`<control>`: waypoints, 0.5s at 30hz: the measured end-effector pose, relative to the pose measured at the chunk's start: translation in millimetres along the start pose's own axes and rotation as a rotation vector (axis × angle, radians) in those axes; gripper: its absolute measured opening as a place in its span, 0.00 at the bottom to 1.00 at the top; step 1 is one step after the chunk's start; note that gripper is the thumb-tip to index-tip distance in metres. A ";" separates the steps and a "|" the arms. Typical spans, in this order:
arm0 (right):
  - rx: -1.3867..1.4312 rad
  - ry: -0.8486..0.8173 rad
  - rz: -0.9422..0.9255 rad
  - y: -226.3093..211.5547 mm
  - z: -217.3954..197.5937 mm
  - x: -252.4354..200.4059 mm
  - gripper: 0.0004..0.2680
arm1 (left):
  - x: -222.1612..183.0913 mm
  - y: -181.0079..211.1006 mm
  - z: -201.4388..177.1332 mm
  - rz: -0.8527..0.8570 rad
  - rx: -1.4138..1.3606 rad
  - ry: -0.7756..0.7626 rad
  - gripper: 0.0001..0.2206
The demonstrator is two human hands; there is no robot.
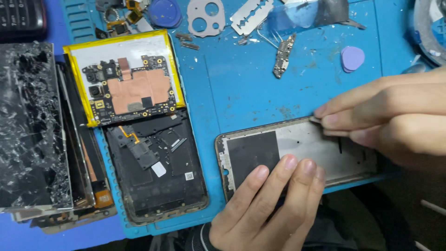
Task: The person pries the screen assembly off a phone frame on a repair workbench, working a thin blade and pry tool around the edge of the display while holding the frame steady, then continues separating the screen from the housing by hand.
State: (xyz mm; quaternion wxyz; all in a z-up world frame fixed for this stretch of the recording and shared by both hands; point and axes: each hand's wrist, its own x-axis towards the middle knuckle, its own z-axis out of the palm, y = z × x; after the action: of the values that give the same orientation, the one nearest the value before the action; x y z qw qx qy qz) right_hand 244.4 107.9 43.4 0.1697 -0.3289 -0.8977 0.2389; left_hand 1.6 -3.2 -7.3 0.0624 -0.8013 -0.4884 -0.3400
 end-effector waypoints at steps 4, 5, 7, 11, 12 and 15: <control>0.191 -0.013 0.259 25.1 2.9 -37.2 0.02 | -0.1 -2.9 1.2 -0.006 0.006 0.052 0.07; 0.369 0.051 0.633 41.3 4.8 -62.3 0.08 | 1.5 -1.9 0.1 -0.027 -0.009 0.090 0.06; 0.188 -0.035 0.204 -0.6 3.8 11.1 0.03 | 3.1 -10.2 -6.0 0.021 -0.004 0.062 0.07; 0.491 -0.211 0.393 25.0 42.2 -35.4 0.22 | 9.2 -5.6 -9.9 0.022 -0.043 0.073 0.07; 0.484 -0.211 0.387 69.3 29.0 -59.6 0.22 | 7.3 -5.1 -7.3 0.022 -0.039 0.080 0.07; 0.287 -0.212 0.507 150.5 7.4 -209.5 0.19 | 2.6 -6.7 -6.4 0.043 -0.040 0.138 0.06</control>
State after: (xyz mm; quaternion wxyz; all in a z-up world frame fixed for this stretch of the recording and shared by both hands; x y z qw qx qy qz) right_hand 469.8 65.6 -75.0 0.0546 -0.4883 -0.7569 0.4309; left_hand -6.2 -0.6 -2.5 0.0872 -0.7873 -0.4585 -0.4029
